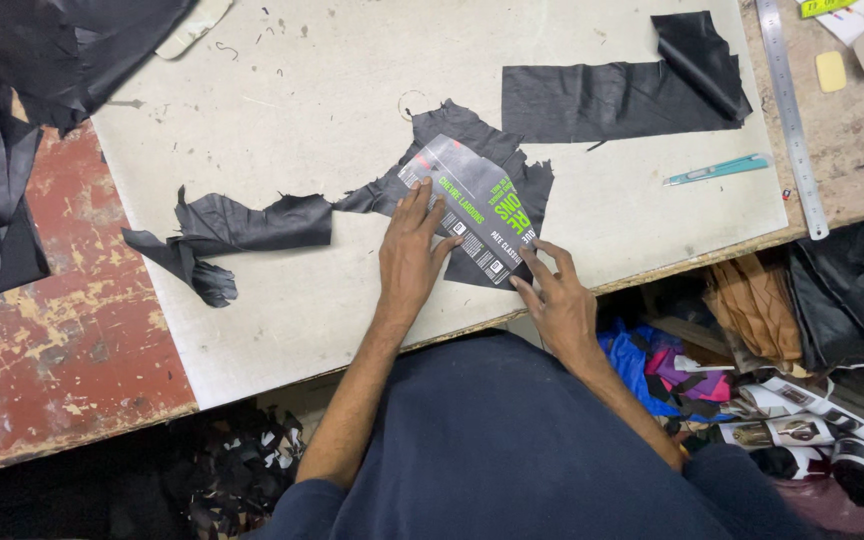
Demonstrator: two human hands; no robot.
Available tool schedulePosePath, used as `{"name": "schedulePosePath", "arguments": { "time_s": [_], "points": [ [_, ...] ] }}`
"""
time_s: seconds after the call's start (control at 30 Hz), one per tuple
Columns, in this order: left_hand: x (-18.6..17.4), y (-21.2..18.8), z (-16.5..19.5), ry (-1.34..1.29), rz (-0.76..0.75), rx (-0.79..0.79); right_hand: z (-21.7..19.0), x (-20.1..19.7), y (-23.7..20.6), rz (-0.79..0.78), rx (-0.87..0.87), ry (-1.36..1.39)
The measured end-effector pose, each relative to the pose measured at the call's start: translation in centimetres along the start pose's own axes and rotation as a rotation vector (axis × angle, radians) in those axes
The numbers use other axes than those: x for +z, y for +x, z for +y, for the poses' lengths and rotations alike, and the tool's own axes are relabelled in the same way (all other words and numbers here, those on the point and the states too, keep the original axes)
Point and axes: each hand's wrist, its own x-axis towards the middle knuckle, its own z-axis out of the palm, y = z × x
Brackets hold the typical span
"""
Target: The person uses a cardboard pattern to trace and cut a black fabric piece on a work table. They mark the fabric with chalk, use a ruler and a utility knife to cut along the traced lines, then remove the pattern and trim the fabric to shape. The cut fabric pieces are set aside on the table.
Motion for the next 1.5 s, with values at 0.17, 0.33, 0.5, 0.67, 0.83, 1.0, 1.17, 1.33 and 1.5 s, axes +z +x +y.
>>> {"name": "schedulePosePath", "arguments": {
  "time_s": [0.17, 0.33, 0.5, 0.67, 0.83, 1.0, 1.17, 1.33, 1.5],
  "points": [
    [0.4, 0.3, 0.0, 0.0, -0.017, -0.042, -1.4, -0.6, 1.4, -0.052, 0.045, -0.044],
    [0.7, -0.1, 0.3, -0.067, 0.032, -0.059, -2.1, -1.2, 3.2, -0.129, 0.197, 0.072],
    [0.4, 0.2, 0.3, -0.103, 0.035, -0.069, -0.8, -0.3, 3.7, 0.027, 0.236, 0.252],
    [-0.2, 0.2, -0.3, -0.019, 0.009, -0.071, 1.6, -0.7, 3.3, 0.437, 0.095, 0.68],
    [-0.2, 0.1, -0.9, -0.004, 0.025, -0.115, 1.8, -2.0, 2.8, 0.416, -0.297, 0.315],
    [-0.2, 0.0, -0.9, -0.066, 0.065, -0.137, 0.2, -1.1, 1.9, 0.143, -0.514, 0.018],
    [-0.7, 0.0, -0.3, -0.075, 0.064, -0.137, -0.1, 0.2, 0.8, 0.267, -0.41, 0.201],
    [-0.6, -0.1, 1.7, -0.284, 0.045, -0.089, -1.0, 1.1, 0.1, 0.226, 0.204, 0.829],
    [0.4, 0.9, 2.1, -0.038, -0.016, 0.06, -1.0, 0.7, 0.8, -0.029, 0.38, 0.831]
  ]
}}
